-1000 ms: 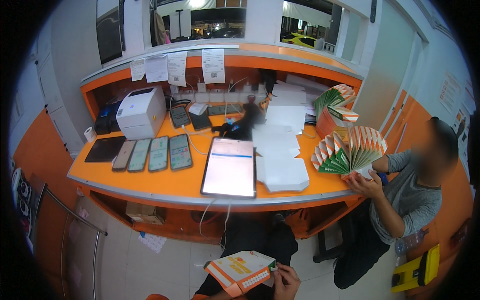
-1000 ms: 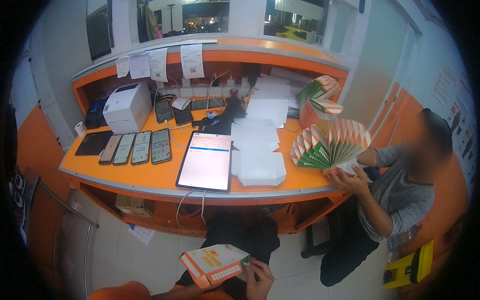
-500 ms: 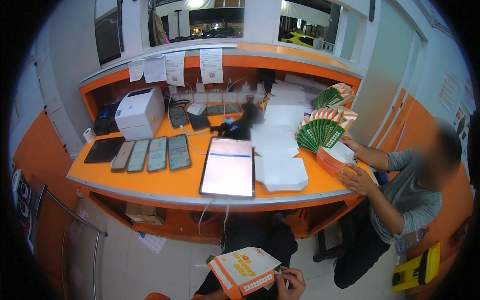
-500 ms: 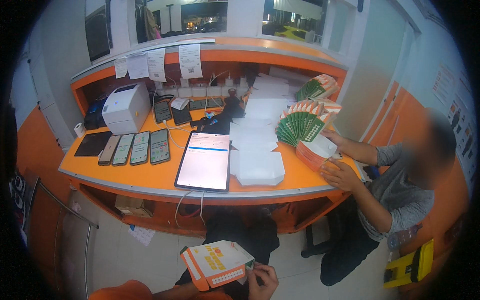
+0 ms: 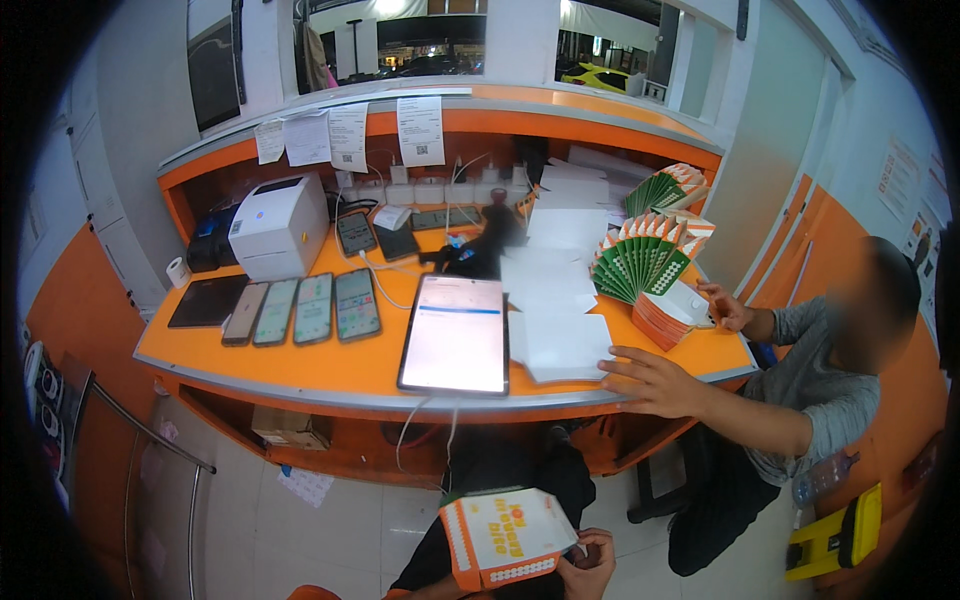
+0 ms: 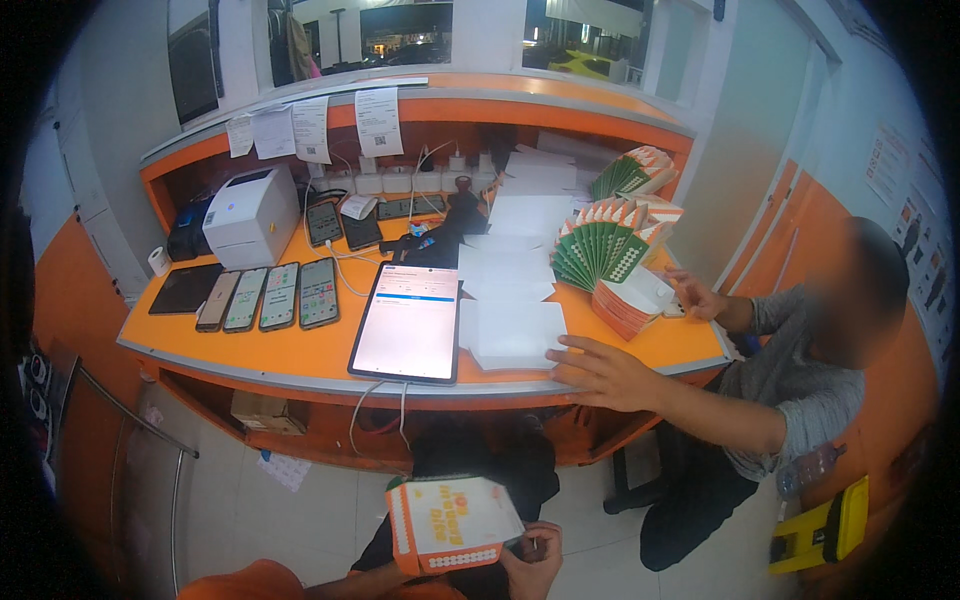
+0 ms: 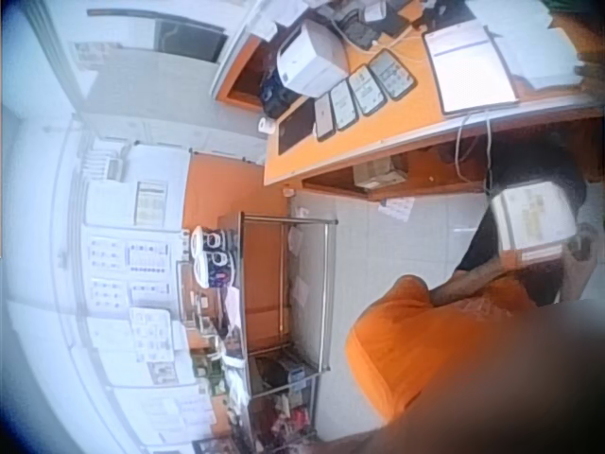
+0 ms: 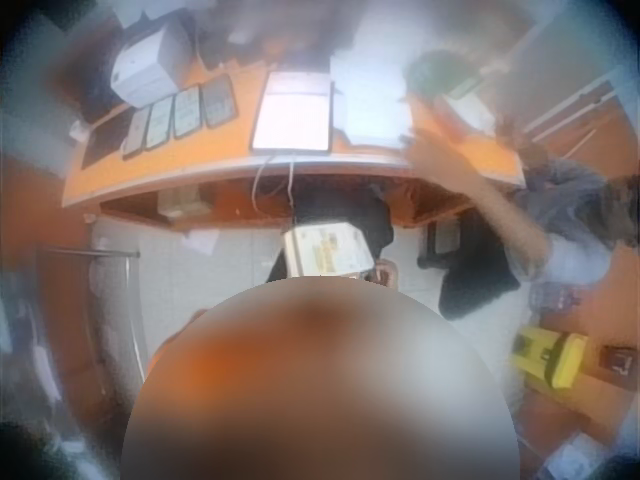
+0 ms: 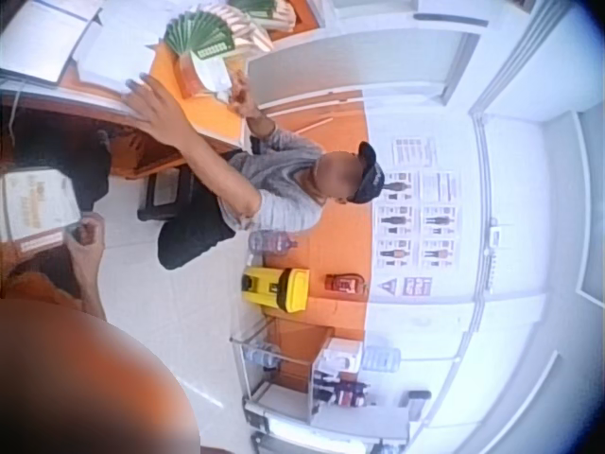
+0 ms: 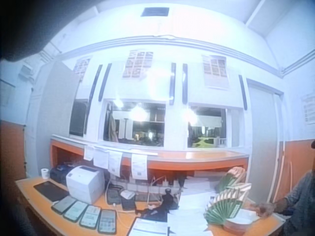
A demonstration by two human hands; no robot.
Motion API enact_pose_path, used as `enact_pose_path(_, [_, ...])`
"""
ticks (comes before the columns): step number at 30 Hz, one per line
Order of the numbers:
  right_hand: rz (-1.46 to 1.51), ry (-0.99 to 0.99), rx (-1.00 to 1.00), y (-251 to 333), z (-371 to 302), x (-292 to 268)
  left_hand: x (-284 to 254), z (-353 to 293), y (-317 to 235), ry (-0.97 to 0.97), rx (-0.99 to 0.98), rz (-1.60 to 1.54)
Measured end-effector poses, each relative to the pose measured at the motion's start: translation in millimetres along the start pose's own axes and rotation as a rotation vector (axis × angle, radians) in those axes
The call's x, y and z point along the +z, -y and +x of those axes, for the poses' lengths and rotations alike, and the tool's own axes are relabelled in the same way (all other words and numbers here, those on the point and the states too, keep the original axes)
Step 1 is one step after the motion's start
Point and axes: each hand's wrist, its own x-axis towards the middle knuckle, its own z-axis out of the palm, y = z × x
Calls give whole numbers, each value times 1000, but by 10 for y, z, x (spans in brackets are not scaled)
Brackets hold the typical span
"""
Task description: The person folds flat paper sheets into small rectangular boxes by hand, aligning edges and tucking flaps to form the structure. They repeat this process with multiple sheets, placing finished boxes on the counter.
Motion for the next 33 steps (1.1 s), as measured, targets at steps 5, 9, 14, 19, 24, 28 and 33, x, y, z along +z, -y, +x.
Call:
enact_pose_path(5, [-259,133,-185,28,-33,-87,-84,438,-114,103,171,37])
enact_pose_path(9, [-138,335,-54,-54,-51,-209,-208,894,-333,267,320,105])
enact_pose_path(14, [164,358,196,-184,10,-414,-267,1196,-725,480,399,298])
enact_pose_path(19, [165,400,258,-260,14,-478,-197,1150,-814,602,263,366])
enact_pose_path(24, [107,453,351,-303,-82,-477,-29,1026,-585,609,227,418])
enact_pose_path(28, [14,425,370,-261,-127,-509,105,918,-453,573,162,182])
enact_pose_path(33, [-148,334,294,-130,-154,-474,199,834,-361,565,-34,77])
